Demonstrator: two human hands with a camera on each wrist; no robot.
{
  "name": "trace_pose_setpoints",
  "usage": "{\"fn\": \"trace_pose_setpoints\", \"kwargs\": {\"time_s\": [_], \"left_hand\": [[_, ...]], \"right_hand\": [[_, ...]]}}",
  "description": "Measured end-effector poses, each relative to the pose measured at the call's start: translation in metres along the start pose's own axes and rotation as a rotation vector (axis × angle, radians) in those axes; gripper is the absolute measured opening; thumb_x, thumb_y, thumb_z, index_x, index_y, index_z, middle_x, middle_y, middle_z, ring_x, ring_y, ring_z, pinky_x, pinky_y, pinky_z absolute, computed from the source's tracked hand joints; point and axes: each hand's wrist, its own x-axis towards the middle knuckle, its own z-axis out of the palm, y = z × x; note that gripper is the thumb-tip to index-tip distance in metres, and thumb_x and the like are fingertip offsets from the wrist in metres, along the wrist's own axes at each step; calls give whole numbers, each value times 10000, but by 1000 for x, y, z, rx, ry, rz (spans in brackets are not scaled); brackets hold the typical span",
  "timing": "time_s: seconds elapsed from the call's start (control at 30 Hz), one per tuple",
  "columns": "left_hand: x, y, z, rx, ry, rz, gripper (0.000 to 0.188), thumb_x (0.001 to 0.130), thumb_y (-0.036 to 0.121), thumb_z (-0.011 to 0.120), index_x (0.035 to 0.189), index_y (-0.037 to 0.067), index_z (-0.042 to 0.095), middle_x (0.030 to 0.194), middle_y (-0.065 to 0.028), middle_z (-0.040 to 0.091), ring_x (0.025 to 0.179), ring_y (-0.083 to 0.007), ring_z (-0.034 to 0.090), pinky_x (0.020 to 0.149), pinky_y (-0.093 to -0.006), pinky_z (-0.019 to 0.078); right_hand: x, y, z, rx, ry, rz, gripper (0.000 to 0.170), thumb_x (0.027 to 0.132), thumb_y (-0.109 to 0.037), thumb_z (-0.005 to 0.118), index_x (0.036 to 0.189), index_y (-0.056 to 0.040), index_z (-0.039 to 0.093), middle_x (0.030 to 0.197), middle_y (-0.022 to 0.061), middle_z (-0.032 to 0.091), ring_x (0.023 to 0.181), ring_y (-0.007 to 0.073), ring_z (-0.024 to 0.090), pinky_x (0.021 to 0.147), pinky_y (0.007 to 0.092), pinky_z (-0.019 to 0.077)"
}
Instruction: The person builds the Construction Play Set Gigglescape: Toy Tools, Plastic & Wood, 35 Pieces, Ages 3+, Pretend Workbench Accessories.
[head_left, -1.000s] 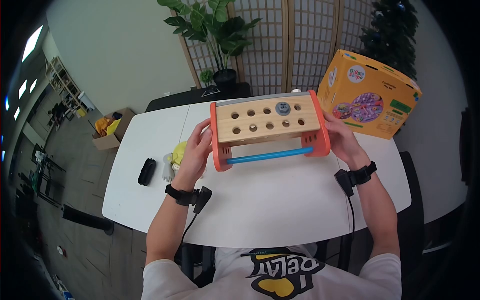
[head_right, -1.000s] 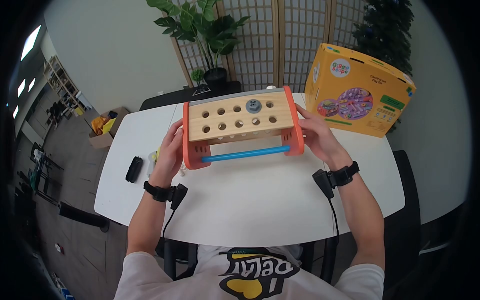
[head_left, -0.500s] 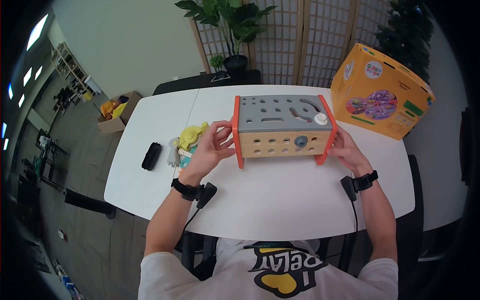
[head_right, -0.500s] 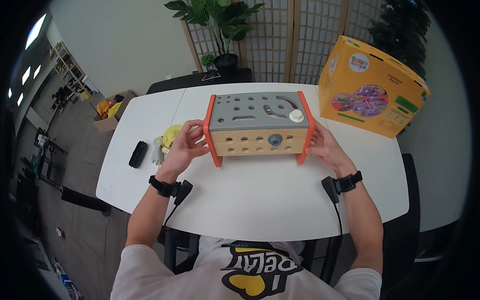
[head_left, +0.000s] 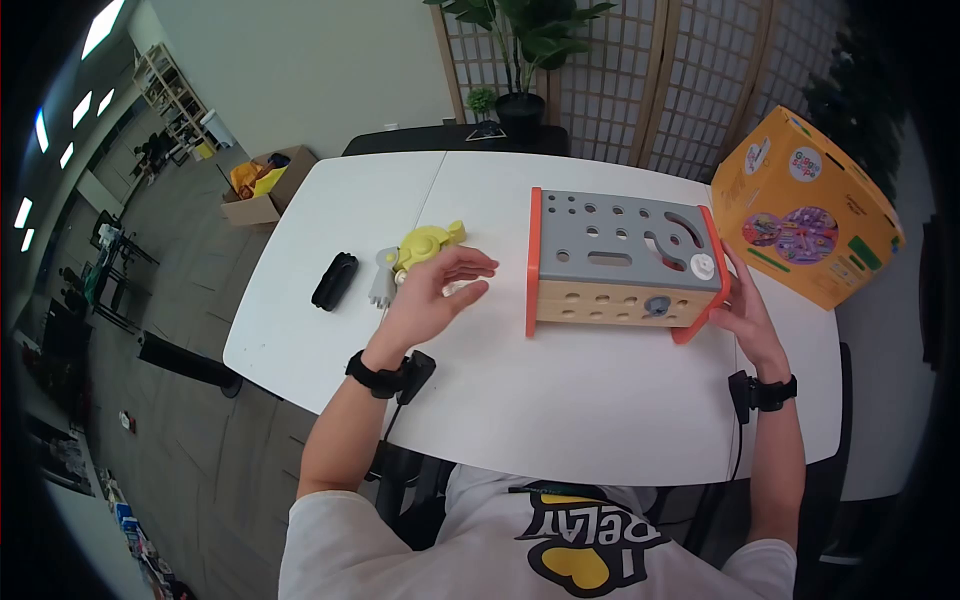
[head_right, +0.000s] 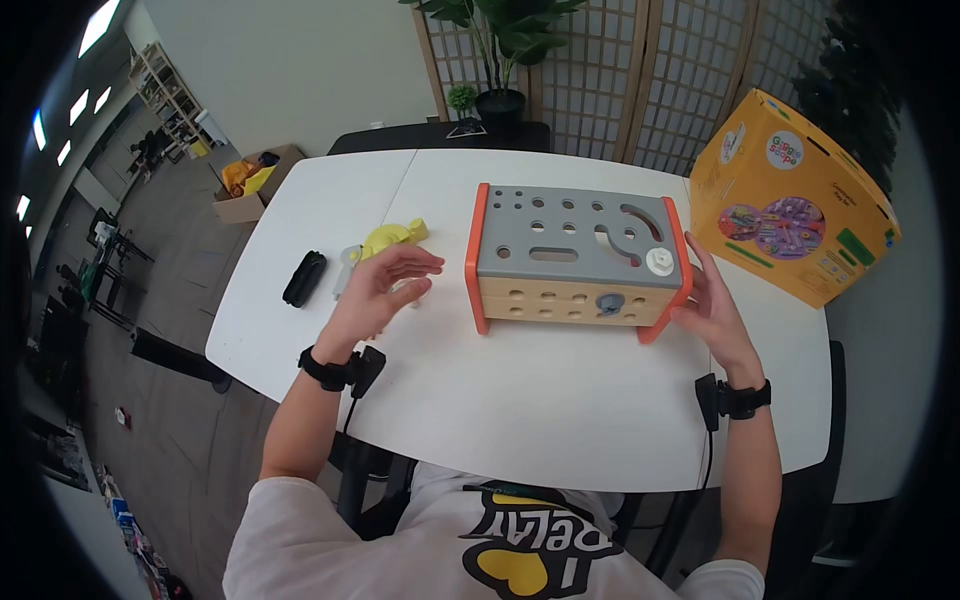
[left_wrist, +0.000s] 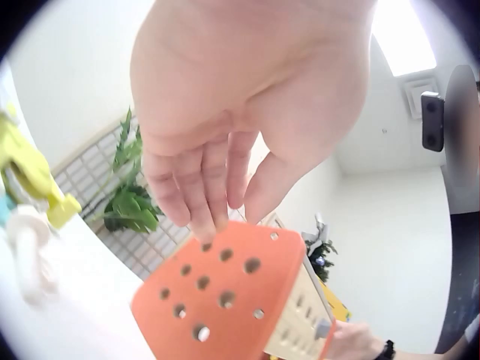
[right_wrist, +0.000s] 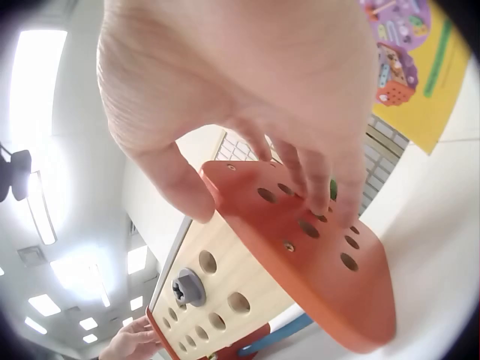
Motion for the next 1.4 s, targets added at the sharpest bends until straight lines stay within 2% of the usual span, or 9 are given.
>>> {"fn": "trace_pose_setpoints", "kwargs": {"time_s": [0.03, 0.23, 0.33, 0.53, 0.67, 0.87, 1.0, 1.1, 1.4], "left_hand": [[-3, -7, -12, 77, 90, -7, 159, 964, 4, 672, 1122, 10, 687, 1184, -95, 721, 1111, -173, 685, 1004, -323, 525], [-21, -10, -63, 797, 197, -186, 141, 884, 24, 743, 1023, 21, 759, 1113, -90, 735, 964, -226, 693, 895, -338, 545], [-24, -45, -75, 1083, 153, 80, 208, 840, 24, 749, 1046, 42, 766, 1077, -88, 729, 966, -274, 666, 853, -374, 556], [-14, -66, -80, 1304, -37, 66, 157, 835, 66, 747, 989, 91, 766, 1062, -27, 706, 1109, -217, 604, 954, -361, 500], [-11, -64, -80, 1379, -114, 111, 130, 847, 70, 737, 975, 87, 747, 1055, -14, 692, 1153, -197, 583, 957, -359, 491], [-19, -46, -82, 1068, 38, 38, 204, 868, 123, 770, 1036, 20, 718, 996, -106, 723, 965, -296, 670, 887, -405, 539], [-37, -27, -77, 815, 227, 104, 232, 896, 155, 776, 1058, 0, 716, 971, -144, 718, 861, -262, 686, 788, -359, 565], [-49, -15, -73, 718, 280, 21, 236, 893, 168, 793, 1032, -7, 715, 933, -111, 726, 763, -189, 681, 687, -302, 555], [-70, -14, -66, 463, 439, -72, 194, 872, 128, 835, 968, 11, 714, 750, -50, 719, 635, -80, 663, 583, -234, 528]], "right_hand": [[-1, -3, -2, -55, -15, -6, 978, 823, -205, 757, 1643, -101, 233, 1489, 196, 499, 1373, 290, 506, 1132, 431, 423], [-5, -19, 7, -192, 100, -55, 856, 899, -237, 715, 1622, -79, 284, 1543, 191, 453, 1354, 314, 524, 1102, 426, 448], [-3, -24, 10, -240, 84, -132, 736, 921, -170, 681, 1584, -71, 377, 1556, 171, 453, 1351, 300, 530, 1092, 431, 461], [-12, -44, 32, -635, 211, -175, 560, 894, -25, 642, 1446, -16, 546, 1541, 161, 480, 1342, 319, 545, 1106, 429, 456], [-18, -60, 71, -917, 356, -577, 440, 820, -6, 665, 1259, 5, 639, 1386, 191, 577, 1251, 354, 587, 1050, 436, 473], [-10, -57, 168, -859, -21, -766, 226, 790, -87, 697, 1006, -28, 669, 1067, 118, 665, 960, 307, 642, 820, 429, 489], [6, -22, 232, -883, -409, -756, 266, 846, -177, 676, 1066, -28, 657, 1015, 121, 643, 941, 290, 637, 808, 410, 486], [18, -10, 275, -1066, -583, -643, 373, 882, -197, 672, 1212, -24, 649, 1140, 141, 643, 1027, 296, 644, 842, 428, 521], [67, 25, 359, -1013, -433, -727, 428, 910, -234, 661, 1284, -25, 637, 1249, 162, 600, 1146, 295, 572, 926, 448, 491]]}}
